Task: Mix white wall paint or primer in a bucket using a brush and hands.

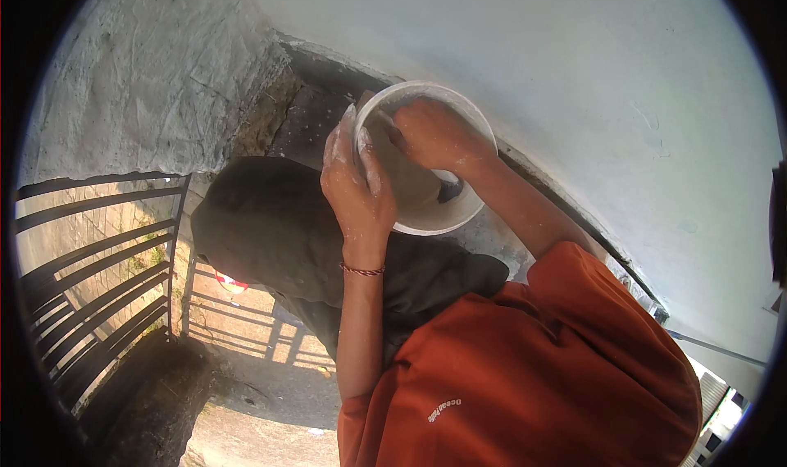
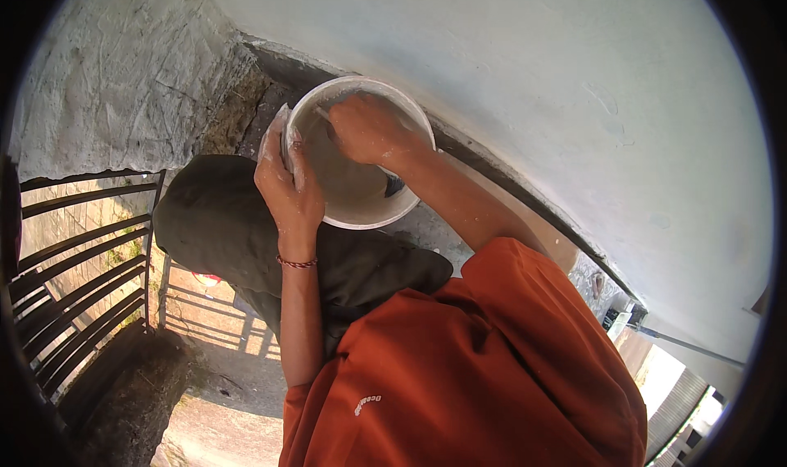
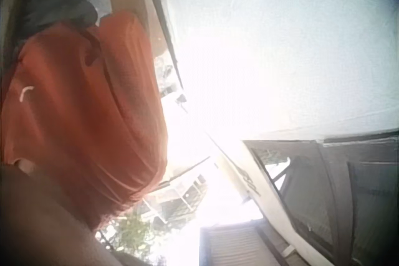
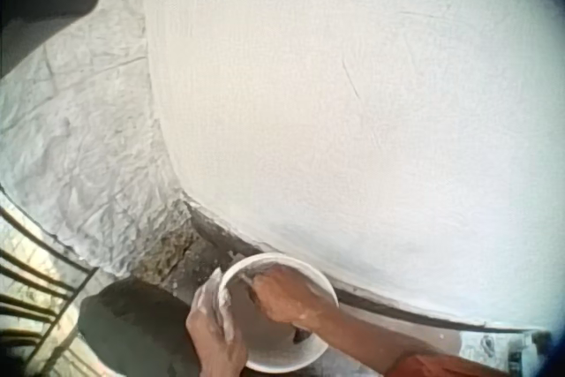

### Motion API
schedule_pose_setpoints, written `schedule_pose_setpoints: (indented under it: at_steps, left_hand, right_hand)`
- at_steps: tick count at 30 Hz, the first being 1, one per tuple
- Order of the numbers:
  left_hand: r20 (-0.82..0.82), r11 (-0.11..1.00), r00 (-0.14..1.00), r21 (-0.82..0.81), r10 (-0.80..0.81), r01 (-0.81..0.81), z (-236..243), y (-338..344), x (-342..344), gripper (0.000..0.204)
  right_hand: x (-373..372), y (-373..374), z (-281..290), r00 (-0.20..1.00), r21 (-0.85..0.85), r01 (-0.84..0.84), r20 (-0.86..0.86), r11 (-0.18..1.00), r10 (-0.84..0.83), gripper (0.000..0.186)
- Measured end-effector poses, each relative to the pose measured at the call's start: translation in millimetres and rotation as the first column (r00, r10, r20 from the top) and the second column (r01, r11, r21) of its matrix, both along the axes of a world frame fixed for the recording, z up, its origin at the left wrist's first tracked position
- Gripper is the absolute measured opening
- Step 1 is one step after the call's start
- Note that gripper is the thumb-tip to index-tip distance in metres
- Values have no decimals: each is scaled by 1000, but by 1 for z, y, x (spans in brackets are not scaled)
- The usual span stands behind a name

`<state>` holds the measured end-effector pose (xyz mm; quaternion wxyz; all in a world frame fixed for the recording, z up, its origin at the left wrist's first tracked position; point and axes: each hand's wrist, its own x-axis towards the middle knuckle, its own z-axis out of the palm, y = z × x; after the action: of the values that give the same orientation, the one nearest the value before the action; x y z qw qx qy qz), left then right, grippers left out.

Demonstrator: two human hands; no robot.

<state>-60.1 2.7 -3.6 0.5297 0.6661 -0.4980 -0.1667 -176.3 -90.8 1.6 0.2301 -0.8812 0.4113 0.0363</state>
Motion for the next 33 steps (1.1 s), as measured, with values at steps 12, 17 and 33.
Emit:
schedule_pose_setpoints:
  at_steps: [12, 17, 33]
  left_hand:
    - [-27, 999, 1000, 49, -13, 14, 6, 1, -1, 32]
    - [-1, 998, 1000, 50, -27, 27, 2, 1, -1, 33]
    - [27, 998, 999, 53, 26, -28, 4, 0, -1, 31]
  right_hand:
    - [-3, 1, 1, 960, -40, 108, 262, 993, -94, 28]
    - [2, 1, -1, 984, -28, 100, 150, 995, -95, 21]
    - [-1, -1, -2, 962, -7, 180, 210, 984, -175, 23]
